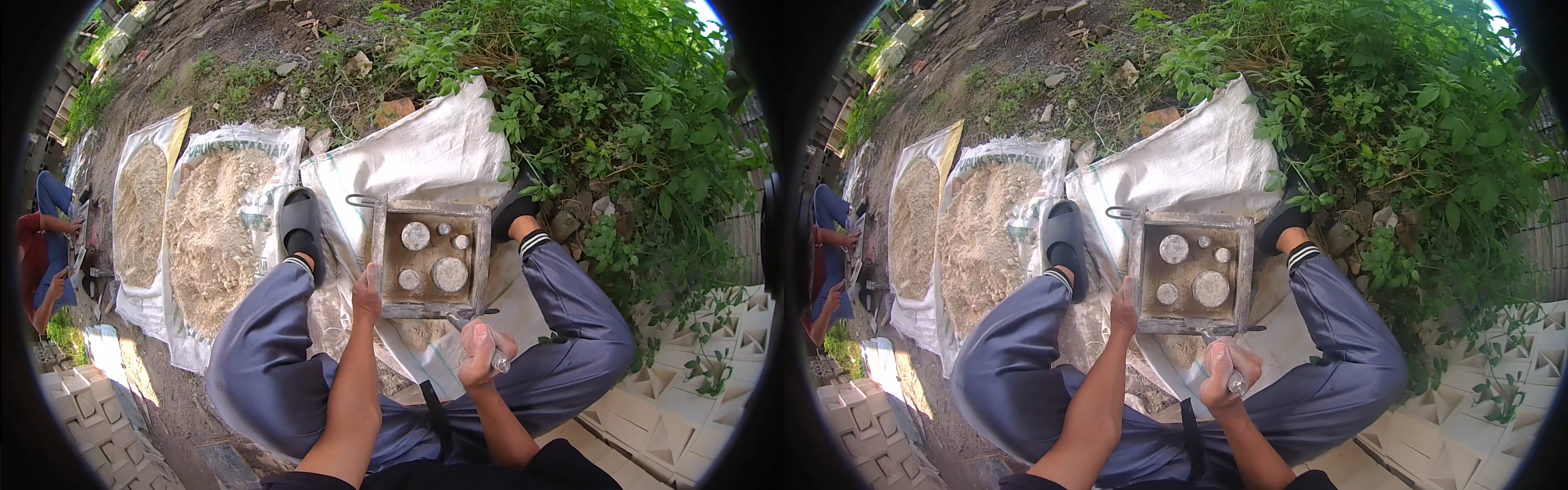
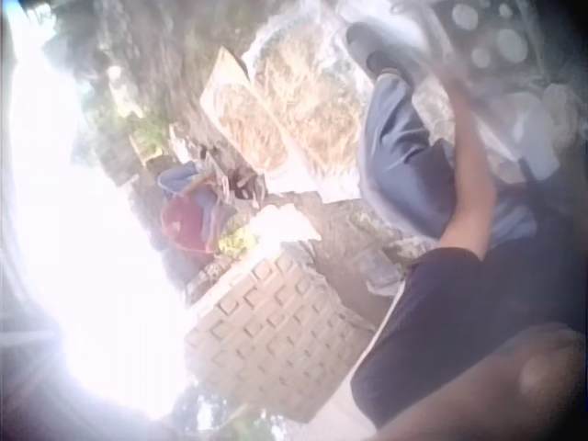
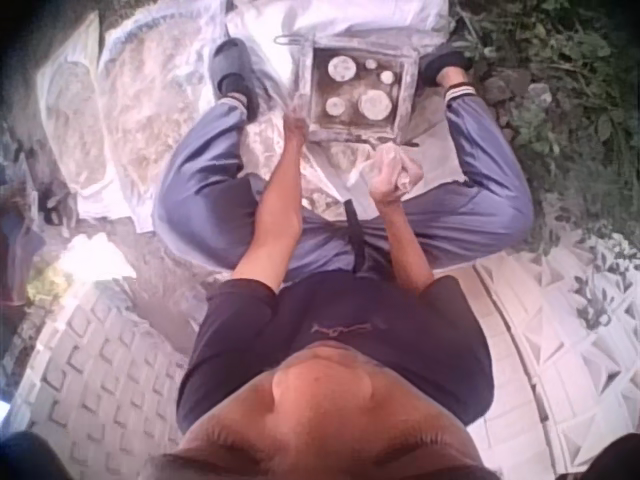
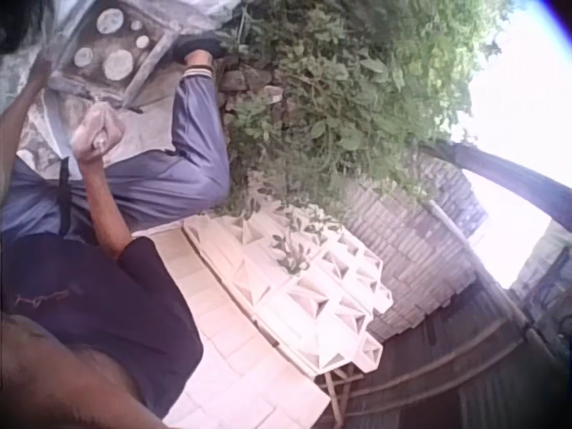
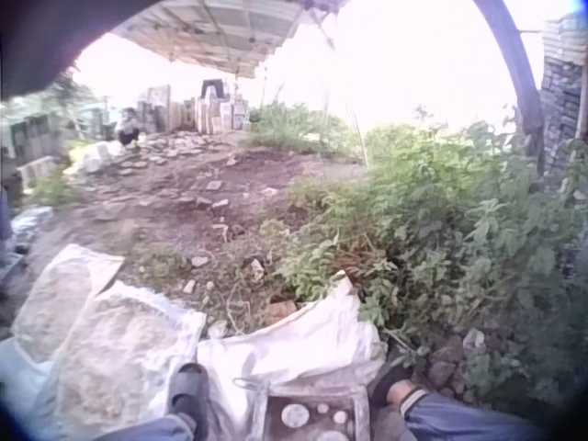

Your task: The person uses a wooden mold to shape material, pressing down into the circular holes with a cylindrical tool and then lifting the mold to reveal the formed pieces.

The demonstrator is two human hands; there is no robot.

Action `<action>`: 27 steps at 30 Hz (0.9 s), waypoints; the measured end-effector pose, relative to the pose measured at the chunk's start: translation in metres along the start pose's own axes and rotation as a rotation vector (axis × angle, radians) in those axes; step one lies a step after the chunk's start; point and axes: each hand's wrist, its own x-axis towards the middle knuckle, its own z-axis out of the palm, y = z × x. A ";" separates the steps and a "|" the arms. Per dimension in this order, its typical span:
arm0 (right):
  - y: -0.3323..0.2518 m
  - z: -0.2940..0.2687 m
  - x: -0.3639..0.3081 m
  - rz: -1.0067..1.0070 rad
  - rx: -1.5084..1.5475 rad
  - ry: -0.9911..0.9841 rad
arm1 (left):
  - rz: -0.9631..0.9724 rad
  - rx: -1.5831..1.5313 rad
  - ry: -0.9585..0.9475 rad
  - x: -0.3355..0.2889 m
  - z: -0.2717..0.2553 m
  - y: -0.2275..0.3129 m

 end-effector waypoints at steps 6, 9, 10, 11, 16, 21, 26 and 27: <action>-0.009 0.016 0.000 0.085 -0.077 -0.070 | -0.009 -0.006 -0.020 -0.004 0.000 -0.004; 0.014 0.015 -0.010 -0.045 -0.127 -0.077 | -0.036 0.003 -0.061 0.001 0.001 -0.014; 0.015 0.023 -0.006 -0.121 -0.198 -0.108 | -0.051 -0.007 -0.088 0.004 0.001 -0.016; 0.010 0.029 -0.007 -0.124 -0.159 -0.146 | -0.051 -0.010 -0.083 0.004 0.001 -0.020; 0.005 0.028 -0.017 -0.100 0.005 -0.012 | -0.049 0.014 -0.081 -0.002 0.002 0.007; -0.011 0.040 -0.012 -0.025 -0.003 -0.111 | 0.011 -0.016 -0.017 -0.005 -0.002 -0.002; 0.009 0.047 -0.007 -0.081 -0.061 -0.203 | 0.039 -0.015 -0.009 -0.002 0.002 -0.006; 0.004 0.049 -0.007 -0.038 -0.059 -0.203 | 0.023 -0.043 -0.015 -0.001 0.002 -0.009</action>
